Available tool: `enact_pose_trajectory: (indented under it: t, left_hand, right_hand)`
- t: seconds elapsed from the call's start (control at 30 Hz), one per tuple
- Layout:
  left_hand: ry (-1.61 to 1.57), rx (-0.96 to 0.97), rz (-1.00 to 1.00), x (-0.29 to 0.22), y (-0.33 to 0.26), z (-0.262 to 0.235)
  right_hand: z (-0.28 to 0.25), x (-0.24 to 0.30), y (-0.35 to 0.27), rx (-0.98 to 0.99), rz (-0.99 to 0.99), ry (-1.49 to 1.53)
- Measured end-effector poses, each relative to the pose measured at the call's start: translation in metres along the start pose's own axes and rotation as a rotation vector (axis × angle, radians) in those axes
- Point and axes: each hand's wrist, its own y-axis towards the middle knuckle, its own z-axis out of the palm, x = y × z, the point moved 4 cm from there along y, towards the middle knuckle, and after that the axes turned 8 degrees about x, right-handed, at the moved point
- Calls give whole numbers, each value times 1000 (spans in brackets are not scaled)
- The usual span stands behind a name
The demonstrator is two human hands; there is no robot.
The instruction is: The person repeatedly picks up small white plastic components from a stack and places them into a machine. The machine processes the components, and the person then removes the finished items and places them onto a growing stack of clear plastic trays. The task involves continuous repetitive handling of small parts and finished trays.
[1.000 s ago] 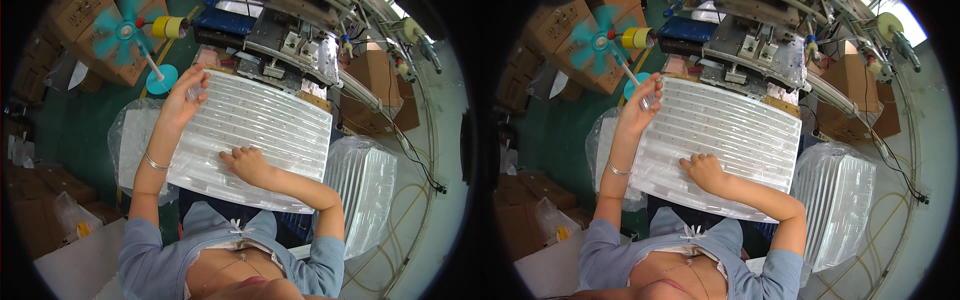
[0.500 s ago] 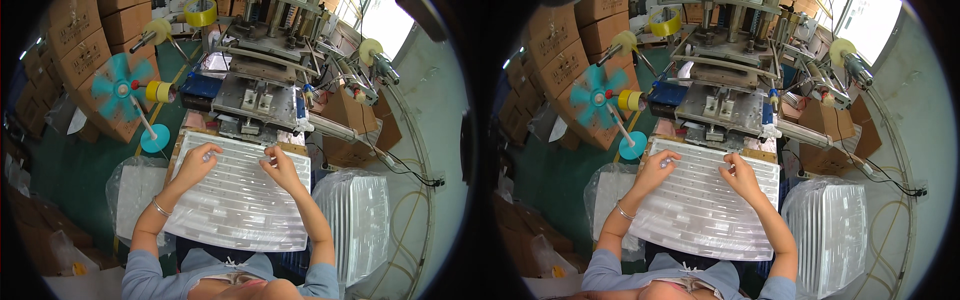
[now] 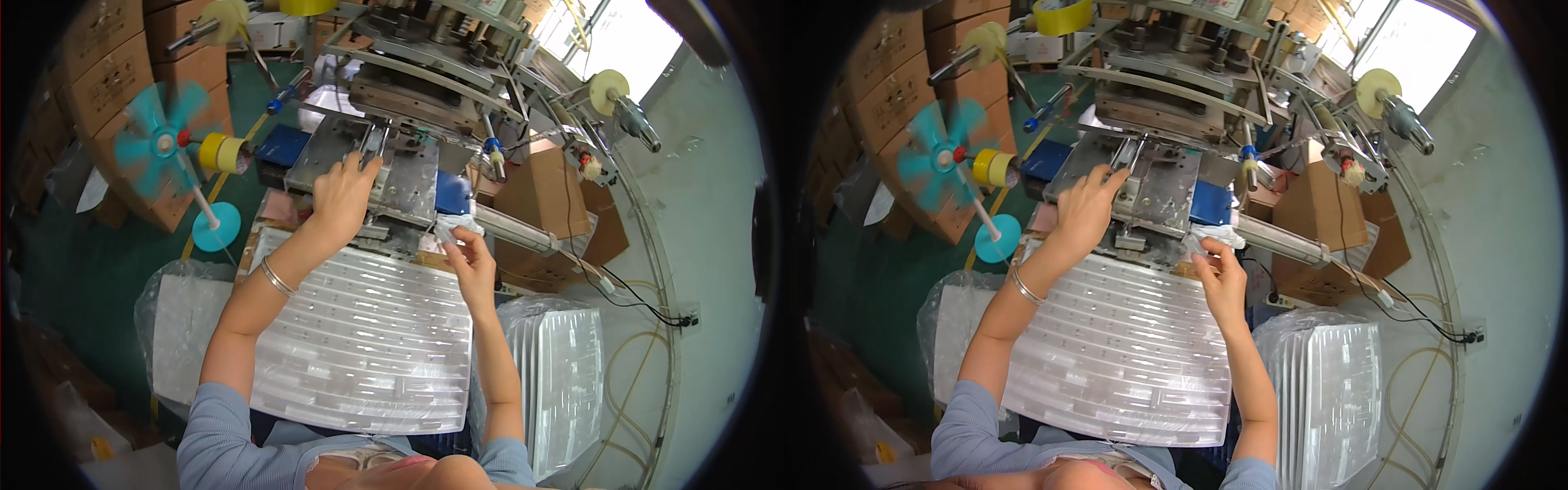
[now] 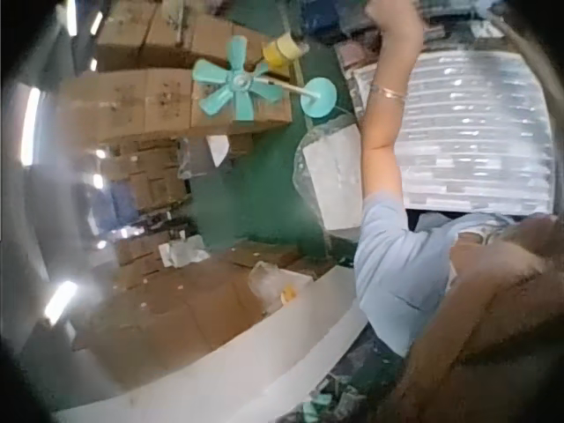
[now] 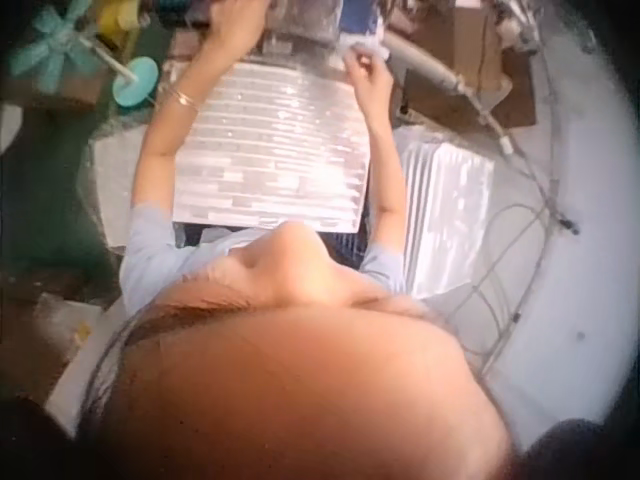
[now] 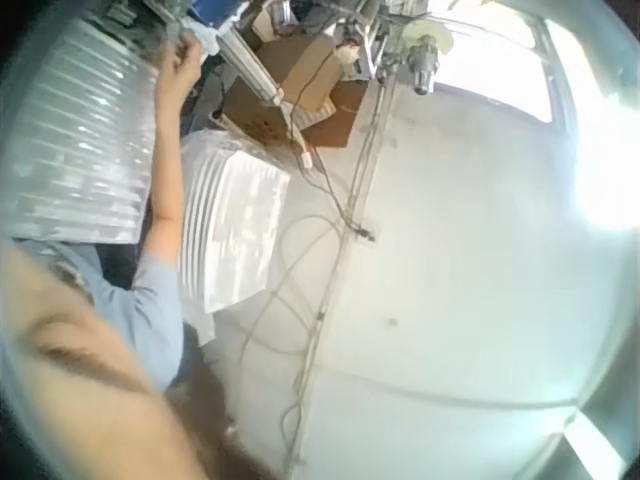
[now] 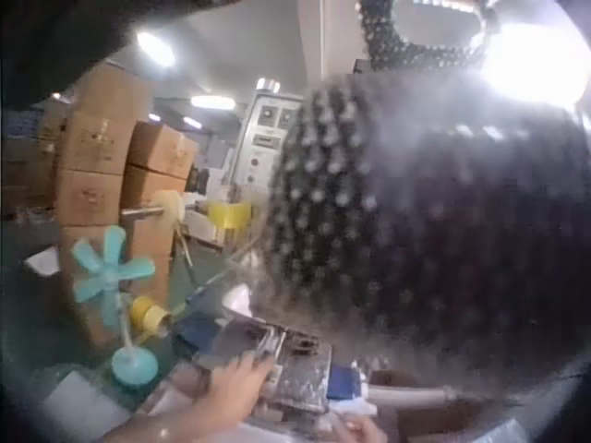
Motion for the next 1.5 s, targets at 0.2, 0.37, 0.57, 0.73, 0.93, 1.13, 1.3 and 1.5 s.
enact_pose_trajectory:
  t: [0.2,0.37,0.57,0.73,0.93,1.13,1.3,1.5]
  left_hand:
    - [232,369,109,-20,77,43]
    - [4,245,275,-19,63,23]
    - [-776,46,126,7,-12,-31]
    - [-1643,92,-328,67,-67,-26]
    - [-2175,-251,-536,146,-116,-35]
    - [-2169,-228,-522,139,-132,-53]
    - [-1674,0,-484,109,-140,-59]
    - [-1207,155,-343,77,-136,-39]
  right_hand:
    - [4,20,32,-192,-218,-308]
    - [33,49,71,-313,-330,-505]
    - [57,47,120,-259,-355,-958]
    - [53,33,123,-243,-347,-906]
    - [60,65,20,-108,-385,-602]
    - [130,74,-133,739,-383,-368]
    - [162,56,-180,885,-680,-884]
    - [163,50,-165,842,-582,-881]
